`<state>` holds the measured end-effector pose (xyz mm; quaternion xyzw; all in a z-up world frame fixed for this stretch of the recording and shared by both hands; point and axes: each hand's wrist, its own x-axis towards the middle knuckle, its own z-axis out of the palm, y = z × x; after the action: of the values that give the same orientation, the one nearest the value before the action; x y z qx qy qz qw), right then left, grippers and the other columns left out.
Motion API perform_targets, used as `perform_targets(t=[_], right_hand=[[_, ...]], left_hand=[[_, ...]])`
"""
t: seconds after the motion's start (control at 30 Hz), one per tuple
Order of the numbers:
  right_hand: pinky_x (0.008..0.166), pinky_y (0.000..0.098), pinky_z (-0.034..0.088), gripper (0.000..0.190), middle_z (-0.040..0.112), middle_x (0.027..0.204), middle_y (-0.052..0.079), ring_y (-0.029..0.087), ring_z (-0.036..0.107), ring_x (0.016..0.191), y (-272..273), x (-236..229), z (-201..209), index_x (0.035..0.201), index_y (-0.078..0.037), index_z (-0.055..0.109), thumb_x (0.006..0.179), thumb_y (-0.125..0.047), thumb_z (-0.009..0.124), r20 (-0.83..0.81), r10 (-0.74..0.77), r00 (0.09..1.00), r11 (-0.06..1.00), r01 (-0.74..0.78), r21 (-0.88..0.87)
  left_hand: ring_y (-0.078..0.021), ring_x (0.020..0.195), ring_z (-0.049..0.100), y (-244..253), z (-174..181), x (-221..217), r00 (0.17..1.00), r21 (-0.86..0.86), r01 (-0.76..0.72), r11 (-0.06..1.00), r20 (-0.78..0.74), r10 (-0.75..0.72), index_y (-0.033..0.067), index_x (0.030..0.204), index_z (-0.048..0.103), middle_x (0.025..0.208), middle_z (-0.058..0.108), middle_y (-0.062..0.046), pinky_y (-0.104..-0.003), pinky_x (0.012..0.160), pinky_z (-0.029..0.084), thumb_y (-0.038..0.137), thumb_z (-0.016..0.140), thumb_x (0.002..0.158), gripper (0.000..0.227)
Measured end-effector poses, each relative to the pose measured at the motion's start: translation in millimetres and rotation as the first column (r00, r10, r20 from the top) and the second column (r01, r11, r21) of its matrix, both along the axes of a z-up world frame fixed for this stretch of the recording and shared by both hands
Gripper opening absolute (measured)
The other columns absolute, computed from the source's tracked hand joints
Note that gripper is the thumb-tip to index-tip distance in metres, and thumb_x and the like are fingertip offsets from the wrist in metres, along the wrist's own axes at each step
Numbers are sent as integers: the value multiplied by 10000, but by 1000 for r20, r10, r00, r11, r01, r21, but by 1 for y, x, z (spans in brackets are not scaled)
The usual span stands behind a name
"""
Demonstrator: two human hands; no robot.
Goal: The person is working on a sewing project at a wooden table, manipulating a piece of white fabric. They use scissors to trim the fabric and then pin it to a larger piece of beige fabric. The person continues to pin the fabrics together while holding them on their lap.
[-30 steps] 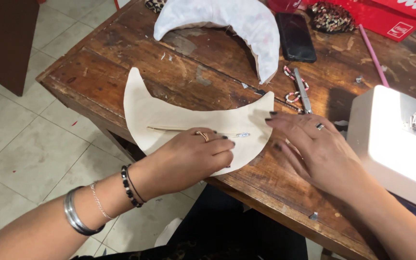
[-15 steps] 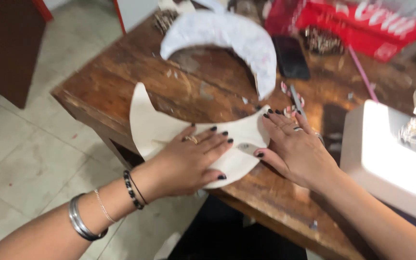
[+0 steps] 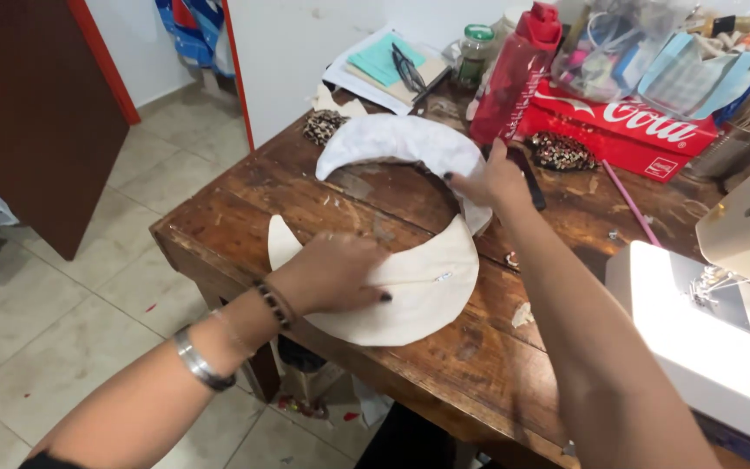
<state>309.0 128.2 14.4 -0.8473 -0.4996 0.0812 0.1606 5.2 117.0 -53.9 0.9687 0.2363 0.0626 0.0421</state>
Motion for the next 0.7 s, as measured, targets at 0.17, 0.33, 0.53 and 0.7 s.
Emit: perform_targets(t=[0.17, 0.33, 0.53, 0.7], right_hand=[[1061, 520, 486, 1006, 641, 1313, 225, 379, 605, 1261, 87, 78, -78, 1483, -82, 414, 722, -568, 859, -155, -51, 987, 964, 89, 251], [959, 465, 488, 611, 602, 1224, 216, 368, 607, 1139, 35, 18, 25, 1318, 5, 508, 822, -197, 801, 43, 200, 979, 640, -163, 751], [930, 371, 344, 483, 422, 1230, 185, 304, 430, 1087, -109, -61, 128, 1274, -5, 376, 893, 105, 651, 438, 435, 786, 264, -577, 773], [739, 480, 446, 192, 589, 865, 177, 336, 542, 751, -174, -27, 63, 978, 56, 632, 975, -130, 678, 623, 556, 551, 287, -830, 478]], left_hand=[[-385, 1477, 381, -16, 39, -29, 987, -202, 49, 978, -139, -78, 240, 1508, 459, 1586, 460, -72, -644, 1167, 261, 703, 482, 912, 755], [-302, 1568, 125, 0, 44, -19, 970, -362, 152, 920, -126, -210, 297, 1581, 353, 1678, 284, 8, -590, 1210, -25, 550, 557, 931, 727], [-246, 1355, 532, 18, 48, -16, 894, 104, 295, 950, 322, -312, 195, 1321, 658, 1452, 607, -25, -695, 1157, 220, 399, 743, 896, 479], [-322, 1503, 397, -42, 106, -64, 402, -569, 800, 192, 745, 533, 80, 1609, 268, 1600, 416, -153, -549, 1226, 366, 833, 236, 692, 1187]])
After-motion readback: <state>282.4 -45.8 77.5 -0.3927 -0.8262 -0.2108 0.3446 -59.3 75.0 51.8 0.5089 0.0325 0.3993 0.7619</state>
